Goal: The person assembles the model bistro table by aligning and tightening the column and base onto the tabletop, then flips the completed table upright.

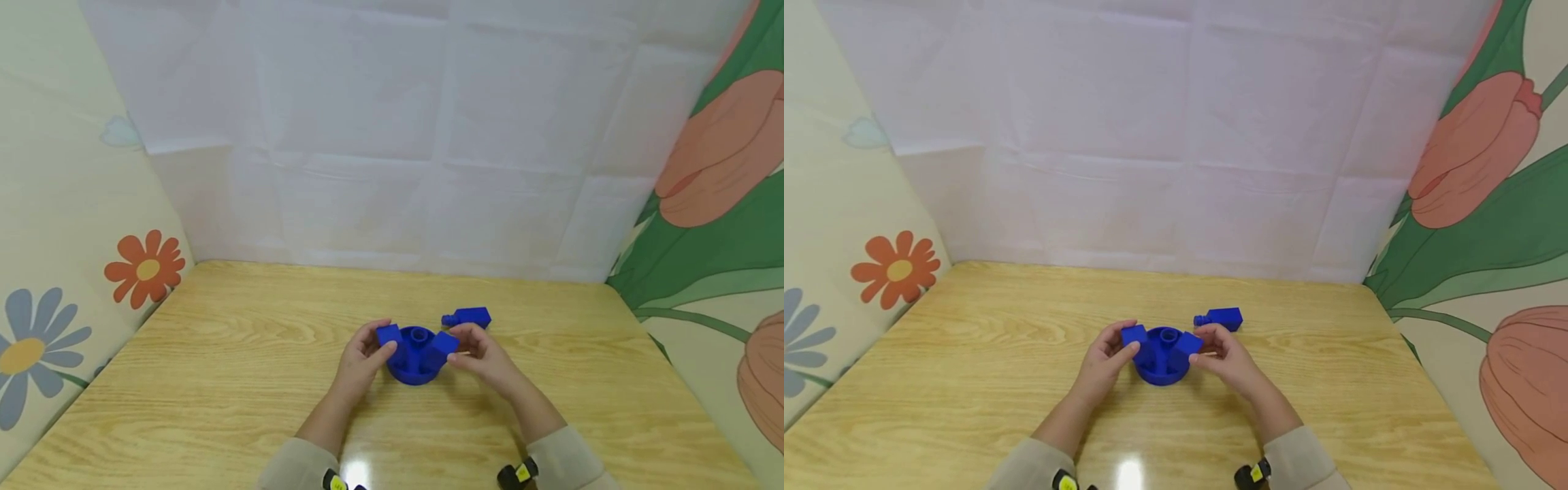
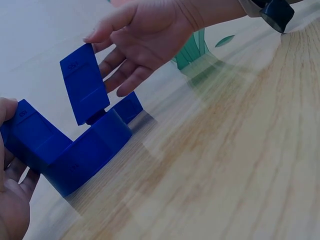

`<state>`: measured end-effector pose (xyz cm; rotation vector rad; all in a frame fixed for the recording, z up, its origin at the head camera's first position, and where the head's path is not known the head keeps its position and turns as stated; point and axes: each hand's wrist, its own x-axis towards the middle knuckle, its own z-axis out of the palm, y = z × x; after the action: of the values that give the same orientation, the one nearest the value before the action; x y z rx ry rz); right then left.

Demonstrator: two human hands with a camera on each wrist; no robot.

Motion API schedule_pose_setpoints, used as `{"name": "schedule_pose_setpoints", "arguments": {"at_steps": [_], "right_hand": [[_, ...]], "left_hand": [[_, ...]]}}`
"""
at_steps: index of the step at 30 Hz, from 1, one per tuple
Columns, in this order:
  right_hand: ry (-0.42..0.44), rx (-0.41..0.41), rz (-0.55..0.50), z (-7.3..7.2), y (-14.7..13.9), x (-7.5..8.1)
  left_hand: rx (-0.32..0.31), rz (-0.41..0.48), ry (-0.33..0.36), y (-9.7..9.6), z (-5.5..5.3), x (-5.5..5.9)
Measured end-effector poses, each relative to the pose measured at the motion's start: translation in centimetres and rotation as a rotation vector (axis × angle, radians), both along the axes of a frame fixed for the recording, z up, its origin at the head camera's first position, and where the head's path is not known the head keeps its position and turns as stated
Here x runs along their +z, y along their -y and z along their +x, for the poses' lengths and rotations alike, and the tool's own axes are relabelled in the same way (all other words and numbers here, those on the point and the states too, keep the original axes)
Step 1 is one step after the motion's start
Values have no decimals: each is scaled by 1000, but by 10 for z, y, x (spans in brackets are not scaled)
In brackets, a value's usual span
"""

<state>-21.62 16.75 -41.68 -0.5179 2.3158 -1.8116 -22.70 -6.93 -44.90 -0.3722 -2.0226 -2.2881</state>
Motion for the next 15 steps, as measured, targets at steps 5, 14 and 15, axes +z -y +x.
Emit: {"name": "schedule_pose_setpoints", "arguments": {"at_steps": [5,14,15], "right_hand": [[-48,28,80,1,4,0],[-38,-95,123,3,17,0],[-29,-112,130,3,19,-1]], "left_hand": [[2,0,1,0,0,0],[-4,0,-4,1,0,0],[-3,-2,-3,1,0,0]]}}
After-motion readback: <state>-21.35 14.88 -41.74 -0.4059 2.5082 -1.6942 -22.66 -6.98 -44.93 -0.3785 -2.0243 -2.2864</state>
